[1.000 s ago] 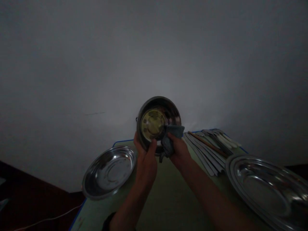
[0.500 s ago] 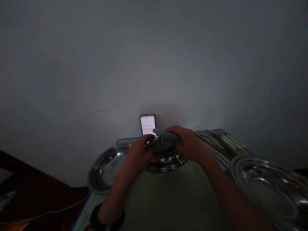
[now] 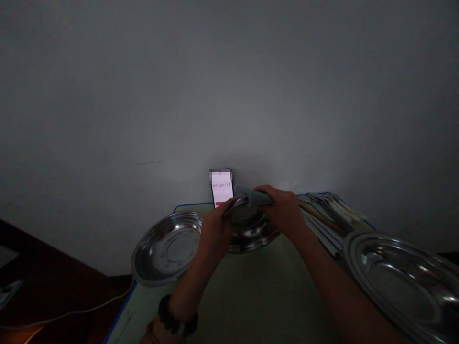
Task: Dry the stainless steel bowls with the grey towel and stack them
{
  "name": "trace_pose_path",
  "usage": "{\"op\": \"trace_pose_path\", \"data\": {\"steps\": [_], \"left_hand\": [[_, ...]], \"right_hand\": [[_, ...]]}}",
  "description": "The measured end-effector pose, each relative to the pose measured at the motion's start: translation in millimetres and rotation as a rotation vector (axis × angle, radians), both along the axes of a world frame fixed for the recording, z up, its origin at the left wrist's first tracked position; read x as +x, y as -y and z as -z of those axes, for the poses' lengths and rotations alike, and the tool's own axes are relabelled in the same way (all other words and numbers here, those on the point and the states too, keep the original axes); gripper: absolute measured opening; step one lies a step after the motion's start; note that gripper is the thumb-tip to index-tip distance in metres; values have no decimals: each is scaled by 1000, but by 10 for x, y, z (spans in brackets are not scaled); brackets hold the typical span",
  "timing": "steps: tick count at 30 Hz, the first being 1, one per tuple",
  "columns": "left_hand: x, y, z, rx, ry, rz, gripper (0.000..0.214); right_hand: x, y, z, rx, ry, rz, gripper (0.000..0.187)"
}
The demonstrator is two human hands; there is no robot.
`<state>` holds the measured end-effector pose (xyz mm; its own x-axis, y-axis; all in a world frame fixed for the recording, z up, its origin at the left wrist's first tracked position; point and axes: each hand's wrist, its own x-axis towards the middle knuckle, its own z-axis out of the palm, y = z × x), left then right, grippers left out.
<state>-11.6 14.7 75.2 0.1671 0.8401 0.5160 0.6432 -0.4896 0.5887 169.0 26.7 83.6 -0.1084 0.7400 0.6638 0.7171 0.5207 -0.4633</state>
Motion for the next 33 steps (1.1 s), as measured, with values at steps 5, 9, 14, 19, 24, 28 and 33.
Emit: {"op": "trace_pose_path", "data": {"steps": [5,9,14,19,24,28,33], "left_hand": [[33,9,127,20,92,-43,38],[10,0,164,-53,168,-87,37],[43,16,357,-73,339,-179,36],[206,65,602,-111,514,-234,34],[244,26,674,-108,565,-204,39],[245,36,662,-62,527,-169,40],[312,128,679,-34,465,-62,39]], "right_hand": [[63,-40,59,5,-94,21,27],[82,-132,217,-85,-338,72,26],[-13,-196,639,-238,-663,207,37],[-59,-196,922,-333,-787,245,47],[-26,-241,950,-351,-831,235,46],[-10,-267,957,-356,-856,245,46],[16,-291,1013,-359,-927,213,51]]}}
